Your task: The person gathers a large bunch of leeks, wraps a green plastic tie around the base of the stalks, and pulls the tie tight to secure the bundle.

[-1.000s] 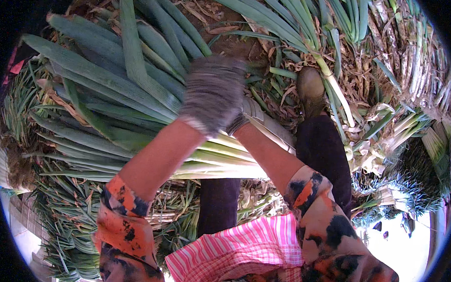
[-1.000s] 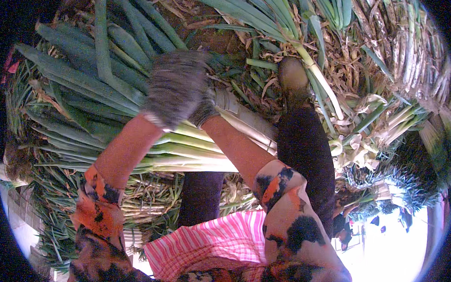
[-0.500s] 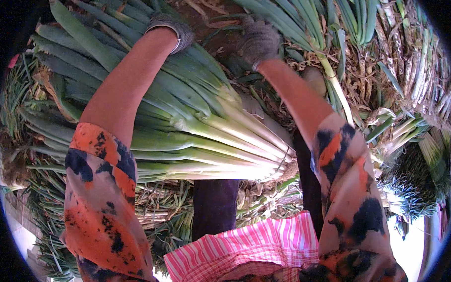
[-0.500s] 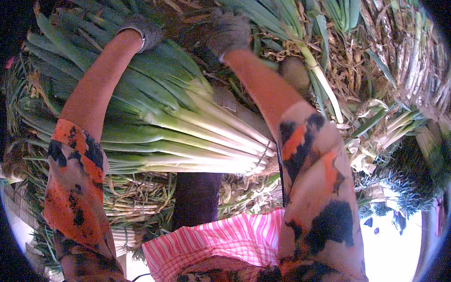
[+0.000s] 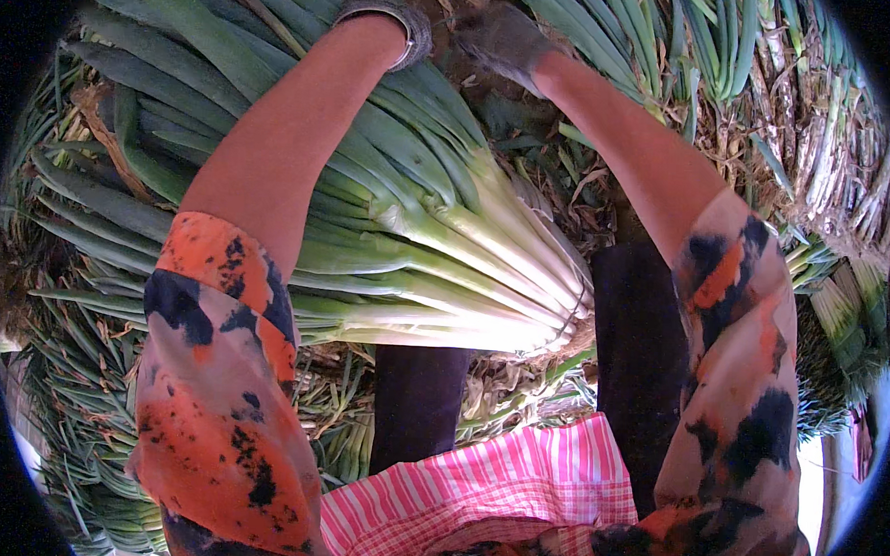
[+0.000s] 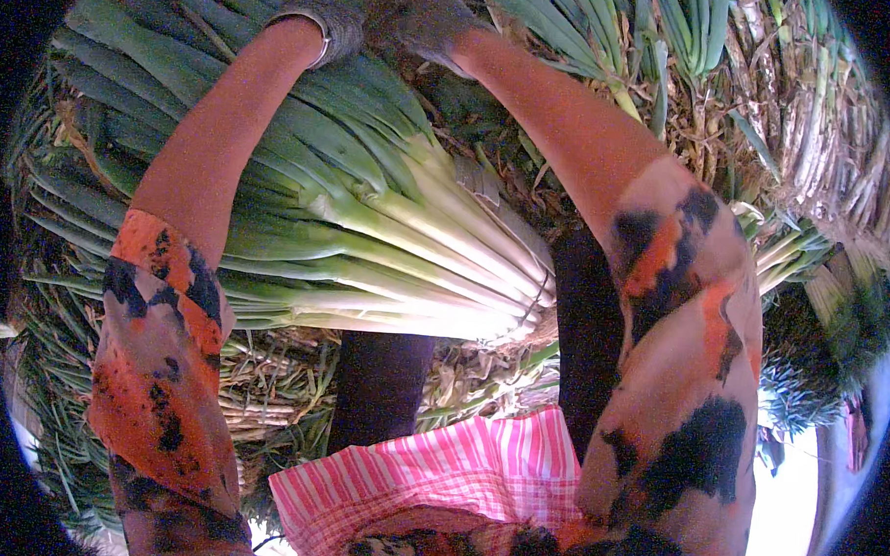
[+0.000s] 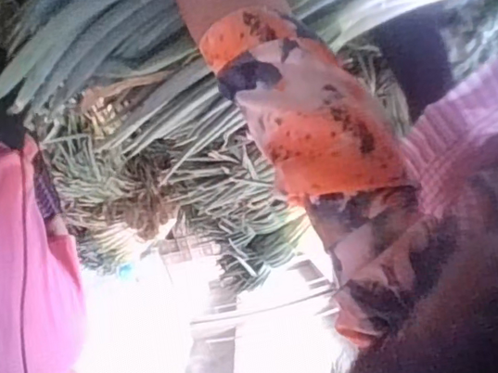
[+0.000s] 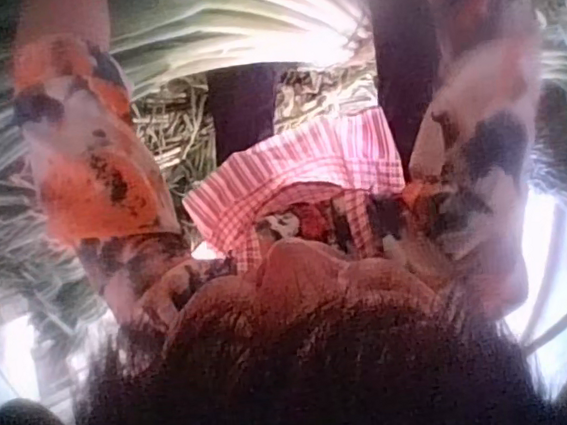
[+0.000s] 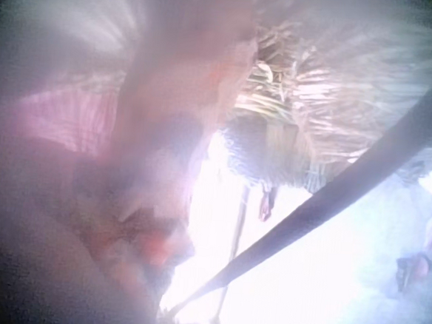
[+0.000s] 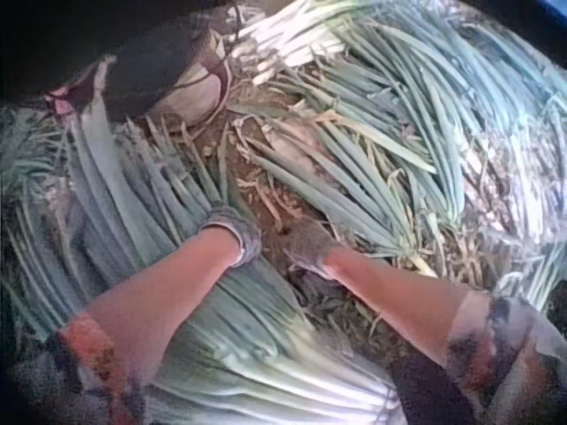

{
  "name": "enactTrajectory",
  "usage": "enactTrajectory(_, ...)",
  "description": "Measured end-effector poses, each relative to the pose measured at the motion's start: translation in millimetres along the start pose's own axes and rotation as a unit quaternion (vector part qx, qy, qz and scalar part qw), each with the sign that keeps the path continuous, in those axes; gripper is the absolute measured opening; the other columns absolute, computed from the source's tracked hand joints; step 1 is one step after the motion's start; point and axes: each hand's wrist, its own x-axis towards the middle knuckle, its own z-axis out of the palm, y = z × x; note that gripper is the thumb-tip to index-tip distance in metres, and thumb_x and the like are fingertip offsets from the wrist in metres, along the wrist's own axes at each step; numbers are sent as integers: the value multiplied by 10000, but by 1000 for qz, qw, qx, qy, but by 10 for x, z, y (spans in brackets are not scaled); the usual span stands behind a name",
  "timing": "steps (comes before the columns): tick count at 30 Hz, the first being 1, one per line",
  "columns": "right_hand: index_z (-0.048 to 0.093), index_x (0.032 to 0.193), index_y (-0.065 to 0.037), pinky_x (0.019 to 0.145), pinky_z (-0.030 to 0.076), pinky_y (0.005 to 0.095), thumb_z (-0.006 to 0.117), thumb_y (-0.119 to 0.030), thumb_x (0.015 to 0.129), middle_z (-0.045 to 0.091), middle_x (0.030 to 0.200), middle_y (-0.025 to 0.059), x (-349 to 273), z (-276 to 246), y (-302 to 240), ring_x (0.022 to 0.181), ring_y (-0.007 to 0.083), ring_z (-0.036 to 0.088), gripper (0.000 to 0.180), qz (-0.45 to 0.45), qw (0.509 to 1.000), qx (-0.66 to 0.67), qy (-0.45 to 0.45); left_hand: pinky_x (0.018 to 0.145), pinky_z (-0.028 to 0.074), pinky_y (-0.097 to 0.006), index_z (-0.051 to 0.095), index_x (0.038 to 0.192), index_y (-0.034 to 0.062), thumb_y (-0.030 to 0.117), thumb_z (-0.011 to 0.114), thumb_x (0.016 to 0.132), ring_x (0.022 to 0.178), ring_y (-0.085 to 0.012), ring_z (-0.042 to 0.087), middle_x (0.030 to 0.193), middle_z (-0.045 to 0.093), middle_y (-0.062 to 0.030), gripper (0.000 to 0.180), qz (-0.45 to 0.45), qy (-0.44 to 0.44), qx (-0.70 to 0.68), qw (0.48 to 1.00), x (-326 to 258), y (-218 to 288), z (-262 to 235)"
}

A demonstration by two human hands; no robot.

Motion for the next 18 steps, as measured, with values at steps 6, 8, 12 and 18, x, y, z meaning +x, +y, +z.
enactTrajectory(6, 606, 958, -42, 493, 453, 268, 546, -208, 848, 587, 692, 57, 99, -100, -675, 519, 110, 552, 209, -149, 972, -76, -162, 957, 371, -393, 549, 1198, 120, 324, 334, 887, 1148, -233, 498, 1259, 505, -79, 430, -73, 0, -63, 995, -264, -72, 237)
enactTrajectory(8, 601, 947, -39, 487, 454, 268, 546, -206, 846, 583, 684, 55, -301, -265, -890, 512, 107, 550, 202, -227, 938, -139, -221, 958, 371, -399, 533, 1216, 124, 350, 308, 895, 1169, -232, 480, 1277, 488, -80, 453, 2, 10, -2, 1000, -115, -118, 258)
enactTrajectory(12, 549, 930, -27, 481, 478, 289, 555, -191, 826, 588, 702, 87, -1063, 33, -1078, 499, 163, 564, 195, -189, 980, 9, -62, 971, 356, -408, 519, 1234, 132, 508, 350, 856, 1181, -236, 468, 1294, 475, -66, 559, 17, -35, -52, 998, -105, 126, -207)
enactTrajectory(18, 453, 1109, 42, 458, 428, 379, 538, -192, 822, 509, 523, 137, -1741, 506, -1724, 479, 272, 548, 380, -75, 994, -76, -8, 957, 357, -435, 487, 1268, 157, 626, 435, 780, 1184, -262, 462, 1318, 449, -70, 678, -15, -57, -17, 998, -465, 43, -320)
